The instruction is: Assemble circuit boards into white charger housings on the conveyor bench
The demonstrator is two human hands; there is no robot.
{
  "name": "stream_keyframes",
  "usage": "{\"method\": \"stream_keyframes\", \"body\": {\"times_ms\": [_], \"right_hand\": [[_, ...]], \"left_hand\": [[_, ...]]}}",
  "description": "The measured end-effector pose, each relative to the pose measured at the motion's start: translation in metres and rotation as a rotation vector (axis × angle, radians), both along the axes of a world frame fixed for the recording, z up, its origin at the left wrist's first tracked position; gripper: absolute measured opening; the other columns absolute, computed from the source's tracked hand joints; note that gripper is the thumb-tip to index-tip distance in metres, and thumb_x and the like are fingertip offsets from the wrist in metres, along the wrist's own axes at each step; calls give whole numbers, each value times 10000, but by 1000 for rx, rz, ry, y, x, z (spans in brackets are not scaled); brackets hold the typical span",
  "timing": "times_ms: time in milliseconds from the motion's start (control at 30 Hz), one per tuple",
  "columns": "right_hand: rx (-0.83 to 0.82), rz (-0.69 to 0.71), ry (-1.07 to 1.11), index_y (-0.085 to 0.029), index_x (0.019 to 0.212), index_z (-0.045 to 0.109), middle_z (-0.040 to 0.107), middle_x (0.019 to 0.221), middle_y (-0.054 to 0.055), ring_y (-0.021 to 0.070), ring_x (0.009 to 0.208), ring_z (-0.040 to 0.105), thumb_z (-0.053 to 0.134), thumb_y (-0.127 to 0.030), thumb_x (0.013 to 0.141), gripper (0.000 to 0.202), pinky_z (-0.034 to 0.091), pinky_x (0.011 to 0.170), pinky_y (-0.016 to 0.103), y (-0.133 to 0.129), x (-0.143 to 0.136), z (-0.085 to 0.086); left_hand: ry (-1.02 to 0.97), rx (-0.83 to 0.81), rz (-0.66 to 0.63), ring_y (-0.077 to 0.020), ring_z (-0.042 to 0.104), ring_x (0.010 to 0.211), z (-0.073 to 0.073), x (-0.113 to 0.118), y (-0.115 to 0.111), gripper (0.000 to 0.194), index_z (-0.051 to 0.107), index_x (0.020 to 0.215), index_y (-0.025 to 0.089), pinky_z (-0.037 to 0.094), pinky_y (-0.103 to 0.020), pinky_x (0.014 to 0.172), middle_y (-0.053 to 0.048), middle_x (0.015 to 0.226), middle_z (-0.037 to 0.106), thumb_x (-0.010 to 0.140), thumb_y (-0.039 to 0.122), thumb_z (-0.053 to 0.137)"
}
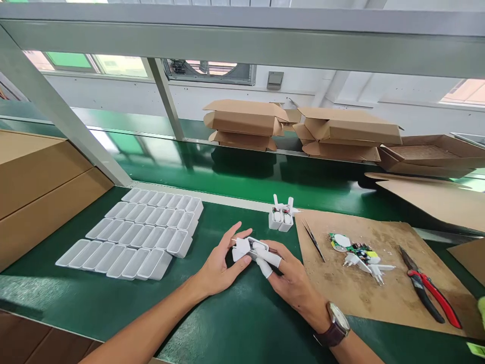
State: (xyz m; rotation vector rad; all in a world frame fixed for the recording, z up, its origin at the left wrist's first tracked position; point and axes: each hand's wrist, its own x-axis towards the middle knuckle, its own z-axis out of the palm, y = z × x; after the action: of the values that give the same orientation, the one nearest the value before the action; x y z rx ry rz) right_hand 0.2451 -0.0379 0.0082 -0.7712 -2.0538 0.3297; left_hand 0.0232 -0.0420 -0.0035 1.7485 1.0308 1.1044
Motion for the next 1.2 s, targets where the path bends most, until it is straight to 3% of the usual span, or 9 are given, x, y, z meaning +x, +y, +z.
{"method": "stream_keyframes", "body": {"times_ms": [167,300,467,533,633,733,967,1100,1200], "right_hand": [[-91,87,-70,-260,1302,620,682,1234,106,211,1084,710,531,-34,941,435,643,906,353,1,1,0],[-70,55,-79,-265,1339,602,680,1221,99,206,1061,709,527,-48,942,459,644,870,337,2,-1,-6],[-35,56,-41,-271,1335,594,668,1241,101,208,1076,706,531,-56,941,453,642,876,338,-1,-2,-4],[-49,68,-73,-264,1339,590,677,1218,102,212,1072,707,521,-61,949,445,643,881,346,-2,-2,-4],[-39,44,-103,-233,1352,561,686,1208,120,230,1069,710,509,-90,976,406,651,884,374,-4,-3,-6],[-2,-13,-145,-207,1363,525,682,1229,140,246,1082,709,503,-105,984,392,661,878,390,-4,-3,-11],[-12,-32,-235,-176,1318,524,669,1200,145,259,1044,697,500,-63,919,415,669,813,386,-7,-4,-13],[-16,-69,-372,-186,1239,588,646,1140,133,268,959,678,551,-60,863,399,660,691,373,-8,-7,-11],[-32,-60,-314,-204,1221,593,654,1066,104,254,928,679,559,-64,875,374,654,713,373,-7,-7,-10]], "left_hand": [[50,80,5,-261,614,1341,-3,1,0,818,217,1598,314,494,-514,1150,-147,1488,595,942,316,706],[69,107,45,-255,659,1278,-7,1,2,797,278,1574,305,530,-497,1116,-128,1389,670,918,310,730],[73,246,59,-257,647,1268,-9,0,3,862,275,1585,290,531,-497,1108,-147,1435,626,881,305,771],[100,298,74,-239,665,1204,-7,-1,3,779,353,1547,280,566,-452,1051,-136,1391,647,885,283,763],[137,344,114,-213,686,1091,-3,0,4,464,561,1332,253,593,-391,964,-96,1209,695,901,247,733],[114,337,141,-200,694,1020,-1,2,3,279,589,1143,238,596,-365,906,-65,1082,674,901,234,727],[72,293,128,-200,687,980,-2,3,2,245,538,1064,241,589,-368,869,-48,1028,641,899,236,719],[65,278,111,-200,681,1002,-3,4,1,251,531,1070,244,581,-371,890,-50,1040,633,902,237,717],[59,275,107,-198,680,999,-3,4,1,252,528,1062,242,577,-368,891,-48,1041,632,900,236,721]]}}
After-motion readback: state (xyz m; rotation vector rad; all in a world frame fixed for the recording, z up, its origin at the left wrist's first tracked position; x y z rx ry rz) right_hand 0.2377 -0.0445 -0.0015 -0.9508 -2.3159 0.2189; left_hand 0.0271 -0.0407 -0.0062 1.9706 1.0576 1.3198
